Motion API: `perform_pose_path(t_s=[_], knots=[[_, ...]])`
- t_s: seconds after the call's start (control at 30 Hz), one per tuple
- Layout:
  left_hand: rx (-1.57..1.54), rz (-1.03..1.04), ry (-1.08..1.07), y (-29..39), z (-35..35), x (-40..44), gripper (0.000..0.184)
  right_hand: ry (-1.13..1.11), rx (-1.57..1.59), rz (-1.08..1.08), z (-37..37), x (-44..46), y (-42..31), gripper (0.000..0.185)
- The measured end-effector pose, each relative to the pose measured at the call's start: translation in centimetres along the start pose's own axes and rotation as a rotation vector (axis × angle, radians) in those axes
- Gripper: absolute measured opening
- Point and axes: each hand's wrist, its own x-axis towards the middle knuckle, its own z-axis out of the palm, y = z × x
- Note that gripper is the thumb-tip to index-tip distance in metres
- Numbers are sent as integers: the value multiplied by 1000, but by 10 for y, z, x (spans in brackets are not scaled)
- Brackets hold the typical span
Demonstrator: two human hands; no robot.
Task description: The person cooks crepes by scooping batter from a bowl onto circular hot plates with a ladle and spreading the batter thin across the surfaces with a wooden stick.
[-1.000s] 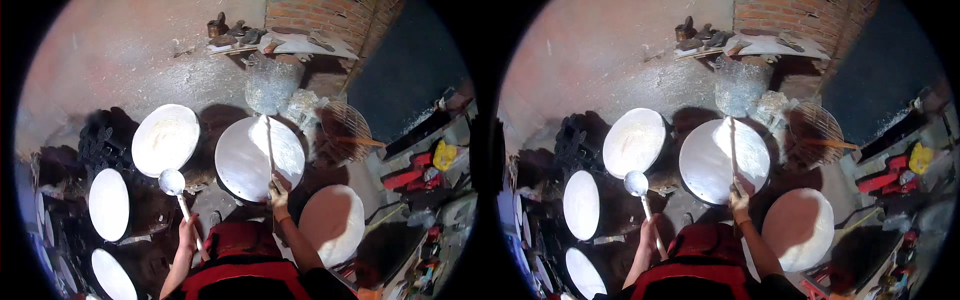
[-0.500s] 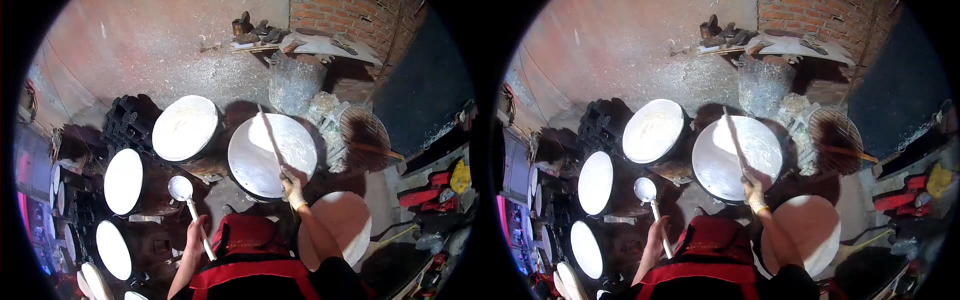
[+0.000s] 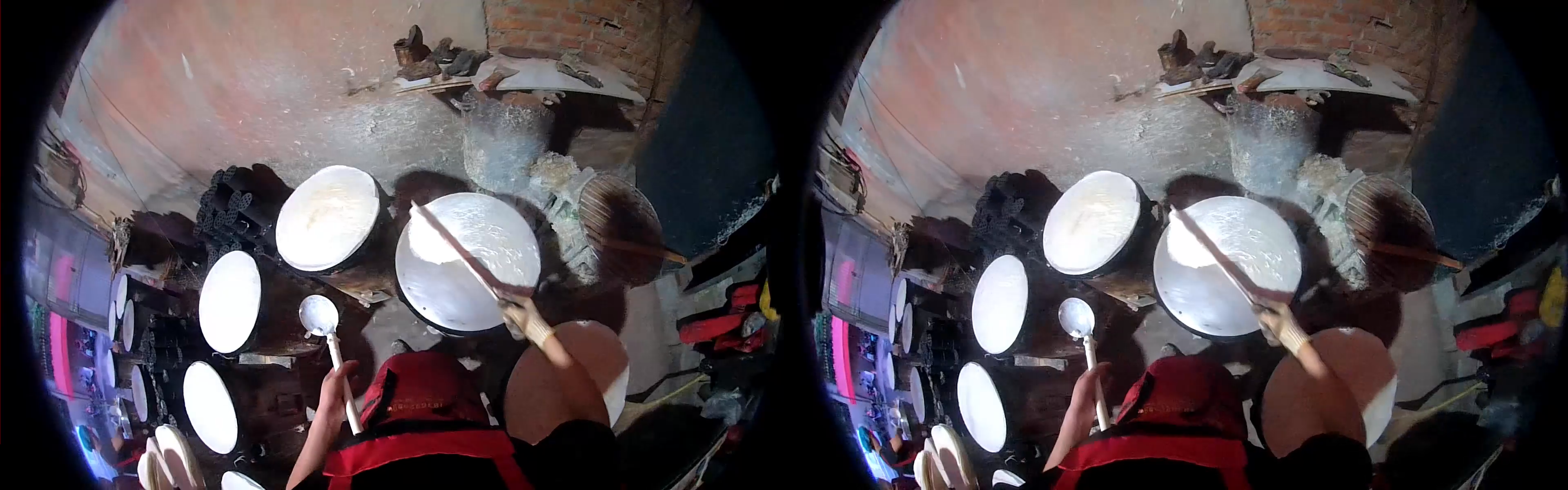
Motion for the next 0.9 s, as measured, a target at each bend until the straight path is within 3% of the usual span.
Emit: perform_pose_path(t_s=[0.07,0.13,0.2,0.27,0.33,0.4,0.47,0.53,0.6,0.67,0.7,0.77,0.83,0.9], knots=[[-17,59,33,2,7,-15,23,-119,98,-73,-32,2,36,31],[21,26,106,-22,-13,-3,23,-141,-78,-148,-58,-11,27,35],[0,-70,67,-21,-14,-14,21,5,-10,-33,-57,8,11,35],[-72,-85,48,-30,-20,-15,20,165,-20,-96,-27,21,-8,36],[-2,-63,51,-25,-17,-19,20,32,-107,29,-6,20,-3,37],[63,-49,28,-17,-20,-16,20,-144,-31,-23,-10,-3,29,34],[118,-46,-22,-9,-22,-4,20,-87,-154,-274,-20,-27,66,32],[170,-55,-51,10,-7,-5,20,-2,-9,-299,-18,-54,72,31],[135,-25,-146,12,-13,8,21,201,50,-247,4,-66,69,29],[219,-36,-216,17,-23,27,27,381,9,-354,35,-44,79,30],[210,-21,-335,27,-27,29,23,298,0,-296,45,-52,85,31],[233,-62,-315,37,-35,42,25,141,-17,-178,66,-92,93,33],[278,-54,-344,45,-51,51,25,358,233,26,106,-157,89,38],[342,-51,-398,51,-71,67,24,159,434,-121,136,-159,127,39]])
